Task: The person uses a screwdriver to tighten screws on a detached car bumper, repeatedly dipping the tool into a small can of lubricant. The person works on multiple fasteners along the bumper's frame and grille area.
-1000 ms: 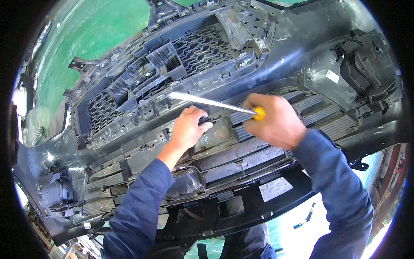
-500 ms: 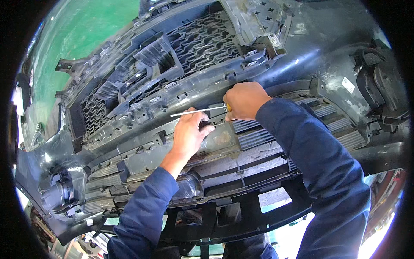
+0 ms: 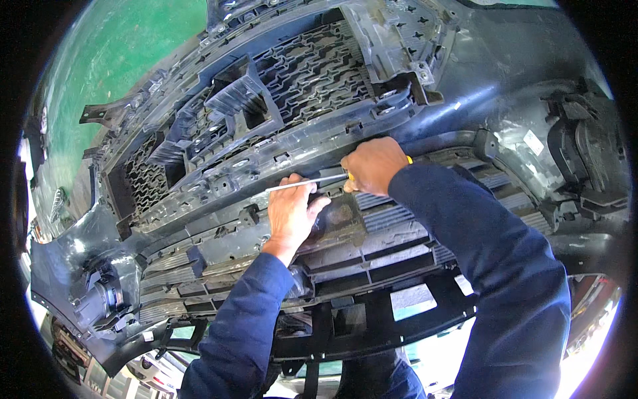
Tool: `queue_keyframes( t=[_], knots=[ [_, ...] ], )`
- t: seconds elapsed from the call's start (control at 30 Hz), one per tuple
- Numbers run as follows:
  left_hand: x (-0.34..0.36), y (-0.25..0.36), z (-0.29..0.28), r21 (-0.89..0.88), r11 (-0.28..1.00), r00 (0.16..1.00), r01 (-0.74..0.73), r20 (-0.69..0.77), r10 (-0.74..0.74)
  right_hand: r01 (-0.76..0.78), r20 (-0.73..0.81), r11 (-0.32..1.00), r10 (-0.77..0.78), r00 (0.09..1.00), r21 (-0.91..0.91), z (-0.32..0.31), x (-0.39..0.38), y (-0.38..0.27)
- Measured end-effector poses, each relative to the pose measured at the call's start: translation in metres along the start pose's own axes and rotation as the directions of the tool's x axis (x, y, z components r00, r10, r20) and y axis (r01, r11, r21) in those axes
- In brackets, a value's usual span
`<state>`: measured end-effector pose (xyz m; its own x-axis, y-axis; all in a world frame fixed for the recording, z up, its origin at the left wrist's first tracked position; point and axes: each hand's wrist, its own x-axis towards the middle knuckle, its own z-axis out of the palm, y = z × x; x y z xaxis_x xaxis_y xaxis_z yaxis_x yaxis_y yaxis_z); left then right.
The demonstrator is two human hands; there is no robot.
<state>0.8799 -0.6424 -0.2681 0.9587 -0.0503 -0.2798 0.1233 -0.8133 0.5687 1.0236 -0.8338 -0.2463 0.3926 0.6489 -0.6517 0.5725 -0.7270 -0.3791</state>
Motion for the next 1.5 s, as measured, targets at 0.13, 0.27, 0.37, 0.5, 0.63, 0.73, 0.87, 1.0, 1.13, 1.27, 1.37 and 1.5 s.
queue_keyframes(
  t=[0.13,0.27,0.37,0.5,0.63,0.73,0.87,1.0,1.13,1.27,1.37,1.5],
  knots=[
    [-0.007,0.019,-0.02,0.107,0.992,0.998,0.065,0.009,-0.066,0.03,-0.014,0.999,-0.03,0.999,-0.012,-0.006,-0.012,-0.005],
    [-0.007,0.03,-0.026,0.1,0.99,0.992,0.102,0.063,-0.108,0.031,-0.033,1.0,-0.031,0.999,0.001,-0.016,-0.022,-0.009],
    [-0.003,0.022,-0.017,0.086,0.988,0.99,0.127,0.042,-0.131,0.028,-0.054,0.999,-0.027,0.998,0.023,-0.017,-0.018,-0.006],
    [0.0,0.003,0.0,0.061,0.993,0.994,0.103,0.019,-0.104,0.007,-0.028,0.999,-0.006,1.0,0.033,-0.003,-0.001,0.004],
    [0.015,-0.007,0.005,0.018,1.0,0.997,0.002,-0.076,-0.001,0.027,0.063,0.998,-0.031,0.998,0.055,0.001,0.021,0.012],
    [0.023,0.01,-0.014,0.105,0.992,0.996,0.064,0.063,-0.07,0.013,0.059,0.999,-0.016,0.998,0.05,-0.019,0.017,0.018],
    [0.019,0.037,-0.046,0.151,0.984,0.985,0.098,0.127,-0.118,0.072,0.042,0.995,-0.075,0.996,0.064,-0.044,-0.01,0.004],
    [-0.007,0.026,-0.042,0.142,0.988,0.99,0.059,0.116,-0.076,0.077,0.012,0.996,-0.077,0.997,0.05,-0.033,-0.017,-0.012],
    [-0.043,0.012,-0.033,0.178,0.984,0.995,0.025,0.086,-0.041,0.046,0.035,0.996,-0.044,0.998,-0.077,-0.008,-0.025,-0.037],
    [-0.077,0.012,-0.067,0.143,0.99,0.984,0.024,0.173,-0.049,-0.114,-0.054,0.993,0.112,0.992,-0.029,-0.009,-0.059,-0.073],
    [-0.126,-0.026,-0.141,0.152,0.947,0.96,-0.281,0.045,0.278,-0.148,-0.212,0.989,0.146,0.966,0.005,-0.03,-0.117,-0.097],
    [-0.23,-0.091,-0.25,0.264,0.958,0.993,-0.112,0.05,0.102,-0.023,-0.353,0.99,0.072,0.933,0.141,-0.051,-0.215,-0.136]
  ],
)
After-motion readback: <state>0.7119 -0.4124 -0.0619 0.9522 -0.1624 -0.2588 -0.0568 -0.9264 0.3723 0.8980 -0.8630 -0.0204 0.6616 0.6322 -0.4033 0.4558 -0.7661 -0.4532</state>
